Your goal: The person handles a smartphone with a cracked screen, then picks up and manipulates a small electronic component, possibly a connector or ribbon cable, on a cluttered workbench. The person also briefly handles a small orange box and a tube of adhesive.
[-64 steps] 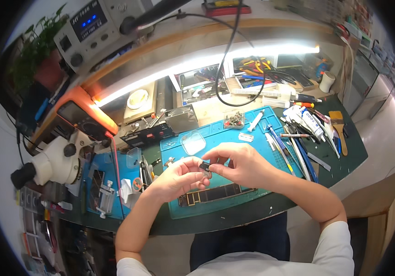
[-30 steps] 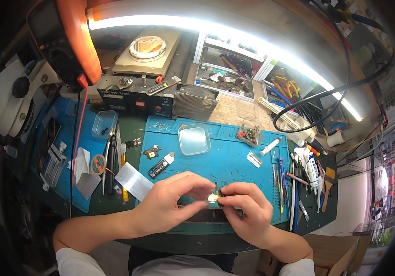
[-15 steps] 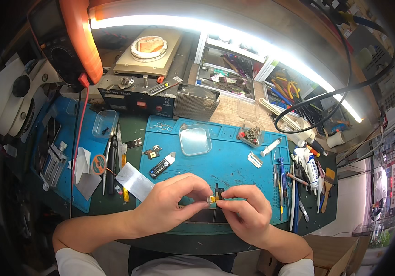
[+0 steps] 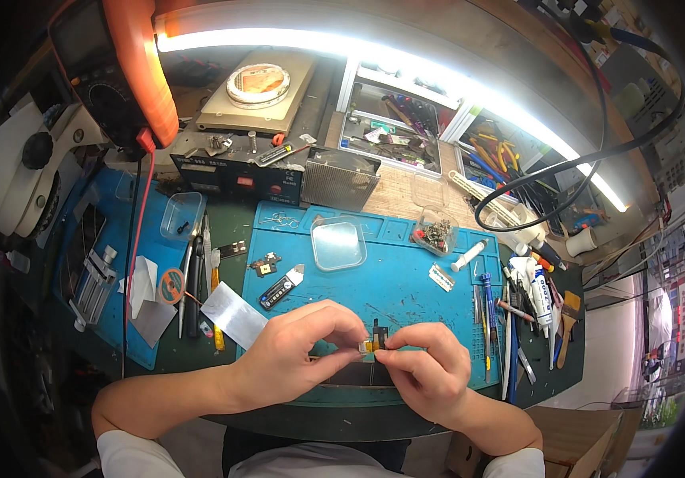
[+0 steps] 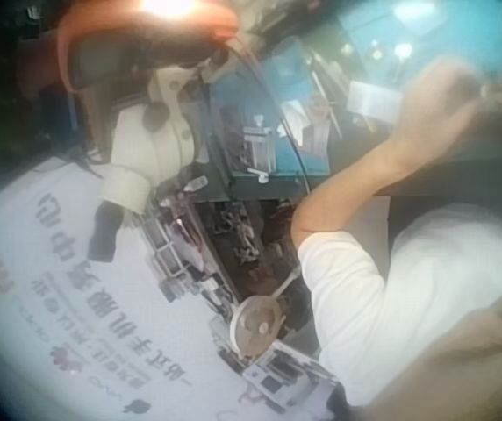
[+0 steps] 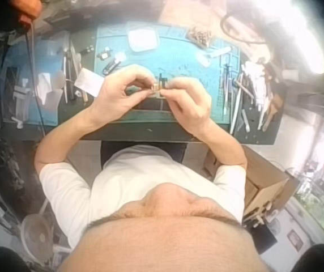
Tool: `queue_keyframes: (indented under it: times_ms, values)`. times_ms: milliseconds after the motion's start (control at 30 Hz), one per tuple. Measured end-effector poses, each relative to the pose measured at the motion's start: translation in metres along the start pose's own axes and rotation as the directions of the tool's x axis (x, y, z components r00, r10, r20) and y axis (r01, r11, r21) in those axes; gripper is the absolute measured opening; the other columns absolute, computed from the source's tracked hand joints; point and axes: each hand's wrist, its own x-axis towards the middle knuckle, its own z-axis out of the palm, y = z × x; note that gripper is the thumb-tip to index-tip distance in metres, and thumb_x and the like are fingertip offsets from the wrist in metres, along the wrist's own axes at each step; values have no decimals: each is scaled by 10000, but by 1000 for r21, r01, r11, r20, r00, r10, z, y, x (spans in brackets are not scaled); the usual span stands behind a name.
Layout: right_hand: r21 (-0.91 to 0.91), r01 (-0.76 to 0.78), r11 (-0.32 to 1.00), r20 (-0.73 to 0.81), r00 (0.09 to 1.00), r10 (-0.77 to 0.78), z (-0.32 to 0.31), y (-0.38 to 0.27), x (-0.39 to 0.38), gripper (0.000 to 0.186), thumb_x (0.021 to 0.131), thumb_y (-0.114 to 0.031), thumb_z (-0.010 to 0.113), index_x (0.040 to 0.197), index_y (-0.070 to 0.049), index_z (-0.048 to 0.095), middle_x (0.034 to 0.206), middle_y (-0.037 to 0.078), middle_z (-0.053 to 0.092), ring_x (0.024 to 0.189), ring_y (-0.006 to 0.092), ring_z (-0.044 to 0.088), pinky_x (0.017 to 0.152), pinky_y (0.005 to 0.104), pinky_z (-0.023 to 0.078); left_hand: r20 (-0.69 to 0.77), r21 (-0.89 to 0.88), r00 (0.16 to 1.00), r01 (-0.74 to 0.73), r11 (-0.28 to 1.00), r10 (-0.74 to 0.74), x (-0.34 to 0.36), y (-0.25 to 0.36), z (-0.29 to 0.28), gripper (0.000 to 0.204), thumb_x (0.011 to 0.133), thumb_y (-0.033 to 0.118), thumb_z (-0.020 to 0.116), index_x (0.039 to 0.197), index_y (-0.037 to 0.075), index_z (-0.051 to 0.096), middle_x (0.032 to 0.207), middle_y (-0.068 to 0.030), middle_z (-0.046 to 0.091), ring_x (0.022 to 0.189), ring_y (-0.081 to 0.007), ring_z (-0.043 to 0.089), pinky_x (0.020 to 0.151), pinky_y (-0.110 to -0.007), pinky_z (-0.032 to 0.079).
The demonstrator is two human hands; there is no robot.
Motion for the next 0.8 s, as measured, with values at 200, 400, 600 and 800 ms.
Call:
queue_keyframes:
  times_ms: [200,400,600,800]
  values:
    - [0,2,1000,-1,1000,-2,0,1,0,275,642,62,769,893,-42,722,955,70,671,748,219,673,590,313,546,-5,5,1000,3,1000,-3,0,1,0,243,850,-97,735,1055,-3,644,1104,-115,657,1002,-185,690,850,-292,616]
    - [3,11,1000,-3,1000,-11,1,0,0,286,640,64,764,903,-40,721,948,74,670,744,221,672,588,312,546,-5,16,1000,20,1000,-20,0,1,0,244,854,-96,733,1064,-8,645,1104,-116,661,989,-186,693,858,-295,615]
    - [1,13,1000,6,1000,-13,0,0,1,289,642,61,764,909,-39,721,945,72,670,745,219,670,583,313,545,-65,8,997,-33,999,33,2,1,3,195,861,-30,745,1027,15,651,959,-79,667,854,-177,694,746,-292,571]
    - [4,15,1000,5,1000,-15,0,0,1,281,645,54,772,905,-41,724,943,71,670,756,214,669,579,309,542,-27,40,998,-47,998,49,2,2,0,228,839,-89,745,1030,13,674,1052,-105,683,939,-188,692,779,-285,594]
